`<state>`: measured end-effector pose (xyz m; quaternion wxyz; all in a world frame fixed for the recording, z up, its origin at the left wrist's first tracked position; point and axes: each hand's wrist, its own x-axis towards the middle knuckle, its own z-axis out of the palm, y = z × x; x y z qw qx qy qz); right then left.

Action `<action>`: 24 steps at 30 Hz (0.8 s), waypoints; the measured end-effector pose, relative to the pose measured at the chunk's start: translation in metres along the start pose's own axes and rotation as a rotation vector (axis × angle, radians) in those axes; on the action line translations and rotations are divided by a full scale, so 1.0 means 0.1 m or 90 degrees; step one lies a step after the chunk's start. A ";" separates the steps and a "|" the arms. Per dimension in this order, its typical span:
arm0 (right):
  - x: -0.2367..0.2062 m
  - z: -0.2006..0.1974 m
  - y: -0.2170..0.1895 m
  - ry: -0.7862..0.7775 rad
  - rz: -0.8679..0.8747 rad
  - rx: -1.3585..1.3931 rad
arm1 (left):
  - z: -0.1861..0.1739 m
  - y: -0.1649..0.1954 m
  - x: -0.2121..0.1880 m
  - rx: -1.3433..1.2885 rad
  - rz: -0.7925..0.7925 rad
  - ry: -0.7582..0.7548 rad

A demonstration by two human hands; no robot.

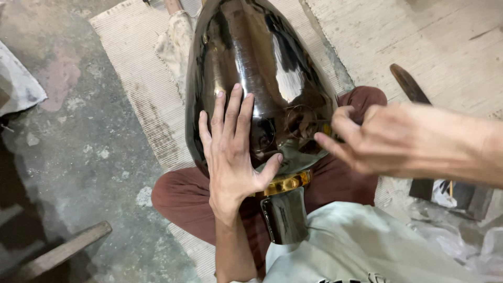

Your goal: The person sits on a mat and uses a small pointed tool to engrave circular patterns onto the surface of a polished metal vessel. They repeatedly trace and deepen the lines while holding the vessel steady with their other hand.

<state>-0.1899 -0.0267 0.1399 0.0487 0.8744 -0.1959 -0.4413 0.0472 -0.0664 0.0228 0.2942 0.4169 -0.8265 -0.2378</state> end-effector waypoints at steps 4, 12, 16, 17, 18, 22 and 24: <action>0.05 0.06 0.07 -0.148 0.166 0.170 | 0.00 0.00 0.01 -0.005 -0.003 0.008; 0.07 -0.06 -0.07 -0.210 0.249 0.384 | -0.04 0.04 -0.02 -0.005 -0.004 0.006; 0.07 -0.06 0.09 -0.170 0.191 0.314 | -0.08 0.05 -0.03 0.001 -0.004 -0.006; 0.07 -0.06 0.15 -0.124 0.177 0.274 | -0.08 0.05 -0.02 0.002 -0.004 -0.005; 0.08 -0.07 0.22 -0.081 0.130 0.221 | -0.08 0.06 -0.02 0.004 -0.005 -0.004; 0.19 -0.09 0.47 -0.045 -0.067 0.015 | -0.10 0.04 -0.02 0.014 -0.005 -0.013; 0.26 -0.12 0.48 -0.061 -0.105 -0.036 | -0.11 0.03 -0.03 0.015 -0.003 -0.012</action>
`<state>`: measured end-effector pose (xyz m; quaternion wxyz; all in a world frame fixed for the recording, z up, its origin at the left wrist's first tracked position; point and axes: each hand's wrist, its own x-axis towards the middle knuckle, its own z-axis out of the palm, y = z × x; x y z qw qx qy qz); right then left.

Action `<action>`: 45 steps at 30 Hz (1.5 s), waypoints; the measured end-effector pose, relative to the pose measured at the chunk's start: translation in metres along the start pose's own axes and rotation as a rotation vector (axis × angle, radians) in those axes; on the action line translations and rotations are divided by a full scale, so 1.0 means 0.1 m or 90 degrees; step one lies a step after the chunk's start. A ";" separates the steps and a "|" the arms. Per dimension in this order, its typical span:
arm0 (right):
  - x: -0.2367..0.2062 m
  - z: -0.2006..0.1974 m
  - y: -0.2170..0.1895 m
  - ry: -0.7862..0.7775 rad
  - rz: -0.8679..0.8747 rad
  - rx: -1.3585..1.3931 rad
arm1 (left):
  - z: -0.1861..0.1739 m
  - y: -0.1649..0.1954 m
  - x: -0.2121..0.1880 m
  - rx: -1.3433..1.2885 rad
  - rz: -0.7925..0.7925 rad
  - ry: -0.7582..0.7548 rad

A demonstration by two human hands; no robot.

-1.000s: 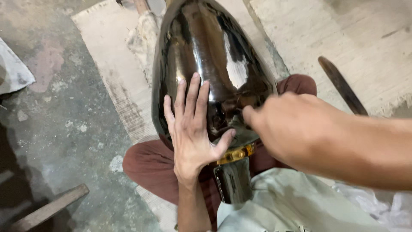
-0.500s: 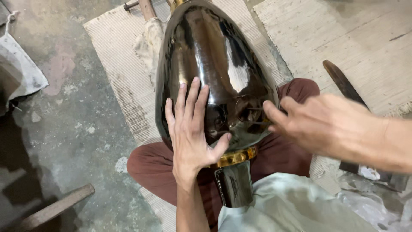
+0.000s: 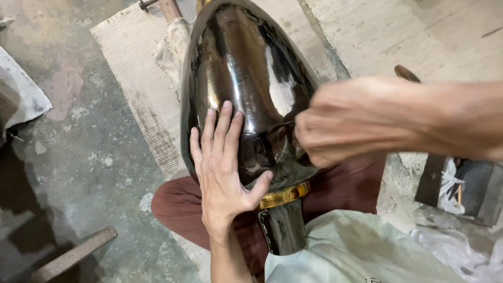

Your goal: The person sits on a mat and uses a small pointed tool to engrave circular patterns onto the surface of a polished metal vessel. They repeatedly trace and deepen the lines while holding the vessel steady with their other hand.

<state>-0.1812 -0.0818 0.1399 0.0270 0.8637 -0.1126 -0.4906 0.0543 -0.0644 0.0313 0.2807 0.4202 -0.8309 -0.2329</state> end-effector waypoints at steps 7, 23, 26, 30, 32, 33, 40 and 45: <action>0.03 0.08 -0.06 0.030 0.185 0.091 | 0.11 -0.27 -0.12 0.060 -0.027 0.028; 1.39 1.19 -0.65 0.793 0.700 1.723 | 0.08 -1.04 -0.25 -0.378 -0.253 0.155; 1.37 1.19 -0.63 0.821 0.735 1.694 | 0.04 -1.01 -0.21 -0.480 -0.270 0.146; 1.32 1.24 -0.67 0.820 0.851 1.370 | 0.09 -1.06 -0.19 -0.630 -0.295 0.128; 1.30 1.32 -0.72 0.714 0.873 1.231 | 0.14 -1.12 -0.23 -0.659 -0.346 0.140; 1.28 1.35 -0.76 0.754 0.859 1.183 | 0.19 -1.16 -0.26 -0.664 -0.398 0.163; 1.11 1.58 -0.86 0.627 0.776 1.156 | 0.30 -1.25 -0.46 -0.724 -0.409 0.215; 0.62 1.48 -0.98 0.755 0.664 1.128 | 0.19 -0.55 -0.45 -0.223 -0.299 0.366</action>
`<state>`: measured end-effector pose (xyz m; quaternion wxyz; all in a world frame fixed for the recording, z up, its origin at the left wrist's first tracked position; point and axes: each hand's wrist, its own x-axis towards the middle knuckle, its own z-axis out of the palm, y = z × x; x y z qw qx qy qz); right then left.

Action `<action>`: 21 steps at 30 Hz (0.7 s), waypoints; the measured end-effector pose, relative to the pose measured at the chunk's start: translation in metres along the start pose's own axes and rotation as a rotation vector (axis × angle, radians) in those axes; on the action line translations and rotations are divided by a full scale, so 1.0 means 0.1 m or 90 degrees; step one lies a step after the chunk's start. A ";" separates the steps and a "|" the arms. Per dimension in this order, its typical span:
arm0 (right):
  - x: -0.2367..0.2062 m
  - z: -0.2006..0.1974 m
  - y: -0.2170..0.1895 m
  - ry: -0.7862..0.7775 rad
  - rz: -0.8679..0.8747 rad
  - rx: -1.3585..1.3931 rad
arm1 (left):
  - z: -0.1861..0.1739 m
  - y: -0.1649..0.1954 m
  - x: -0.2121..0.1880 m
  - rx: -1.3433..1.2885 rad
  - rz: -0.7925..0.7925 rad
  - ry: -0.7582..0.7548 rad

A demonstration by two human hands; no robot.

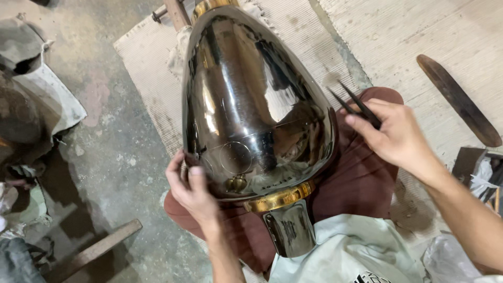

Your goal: The person sits on a mat and uses a small pointed tool to engrave circular patterns onto the surface of a polished metal vessel. They repeatedly trace and deepen the lines while holding the vessel steady with their other hand.

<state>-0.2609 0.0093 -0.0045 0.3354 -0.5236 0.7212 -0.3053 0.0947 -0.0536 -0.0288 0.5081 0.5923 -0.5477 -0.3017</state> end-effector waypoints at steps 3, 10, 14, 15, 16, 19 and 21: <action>-0.10 -0.19 -0.31 -0.065 0.028 -0.108 | 0.20 0.52 -0.27 0.129 0.240 -0.064; -0.13 -0.37 -0.96 -0.072 -0.245 -0.261 | 0.59 0.95 -0.42 0.375 0.375 -0.309; -0.08 -0.41 -1.09 -0.096 -0.309 -0.340 | 0.56 0.93 -0.44 0.377 0.346 -0.324; -0.07 -0.42 -1.11 -0.115 -0.273 -0.362 | 0.56 0.92 -0.44 0.378 0.350 -0.320; -0.07 -0.43 -1.13 -0.134 -0.235 -0.385 | 0.56 0.92 -0.45 0.380 0.350 -0.317; -0.07 -0.45 -1.18 -0.151 -0.234 -0.415 | 0.57 0.92 -0.46 0.381 0.353 -0.314; -0.07 -0.45 -1.20 -0.143 -0.249 -0.406 | 0.56 0.92 -0.46 0.378 0.353 -0.314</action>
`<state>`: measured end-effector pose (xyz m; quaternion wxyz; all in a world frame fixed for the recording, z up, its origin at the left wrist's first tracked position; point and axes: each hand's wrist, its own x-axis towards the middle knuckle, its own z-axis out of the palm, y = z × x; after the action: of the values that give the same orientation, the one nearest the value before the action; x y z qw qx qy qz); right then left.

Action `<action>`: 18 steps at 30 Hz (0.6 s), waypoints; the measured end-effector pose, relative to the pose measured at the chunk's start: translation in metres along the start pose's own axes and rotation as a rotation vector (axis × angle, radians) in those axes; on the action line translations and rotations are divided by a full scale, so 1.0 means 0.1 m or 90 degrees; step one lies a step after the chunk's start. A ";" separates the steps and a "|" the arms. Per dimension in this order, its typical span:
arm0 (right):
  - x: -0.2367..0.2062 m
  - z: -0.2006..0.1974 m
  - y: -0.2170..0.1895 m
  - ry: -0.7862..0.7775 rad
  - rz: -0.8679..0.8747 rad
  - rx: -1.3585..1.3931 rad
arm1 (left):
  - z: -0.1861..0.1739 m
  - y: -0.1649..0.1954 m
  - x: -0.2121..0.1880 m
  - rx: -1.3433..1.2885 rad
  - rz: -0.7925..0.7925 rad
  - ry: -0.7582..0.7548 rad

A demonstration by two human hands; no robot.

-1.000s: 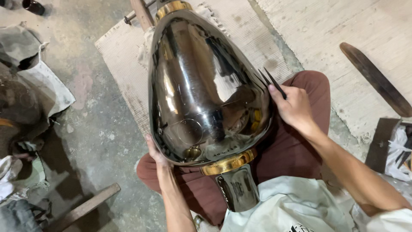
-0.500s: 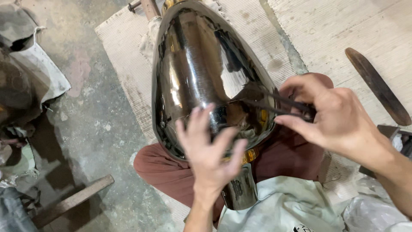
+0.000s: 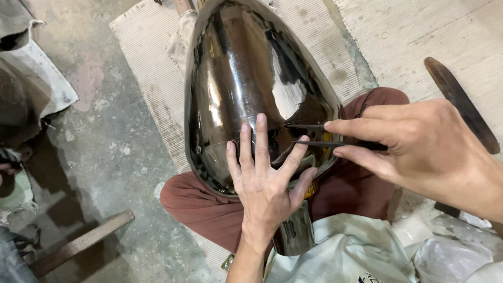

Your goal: The person sits on a mat and uses a small pointed tool to engrave circular patterns onto the surface of a polished metal vessel. They repeatedly trace and deepen the lines while holding the vessel steady with their other hand.

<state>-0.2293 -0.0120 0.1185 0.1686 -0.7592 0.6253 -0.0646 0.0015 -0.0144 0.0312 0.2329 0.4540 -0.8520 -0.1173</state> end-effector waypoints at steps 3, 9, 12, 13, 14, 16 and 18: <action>0.01 -0.02 -0.02 0.017 -0.017 0.006 | -0.01 0.01 0.01 0.000 -0.002 -0.001; 0.01 -0.03 -0.05 0.021 -0.015 0.016 | -0.01 0.02 0.02 -0.002 -0.005 0.005; 0.00 -0.02 -0.04 0.013 -0.008 0.007 | -0.01 0.01 0.02 -0.002 -0.005 0.002; 0.00 -0.01 -0.04 0.010 -0.007 0.004 | -0.01 0.02 0.02 -0.003 -0.005 0.003; 0.00 -0.01 -0.04 0.007 -0.006 0.001 | -0.01 0.02 0.02 -0.004 -0.006 0.002; 0.00 0.00 -0.03 0.012 -0.014 -0.002 | -0.01 0.01 0.02 -0.004 -0.006 0.001; 0.00 0.00 -0.03 0.012 -0.020 -0.003 | -0.01 0.01 0.01 -0.004 -0.006 -0.002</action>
<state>-0.2264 -0.0117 0.1191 0.1600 -0.7684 0.6152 -0.0733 0.0005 -0.0148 0.0332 0.2325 0.4569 -0.8499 -0.1219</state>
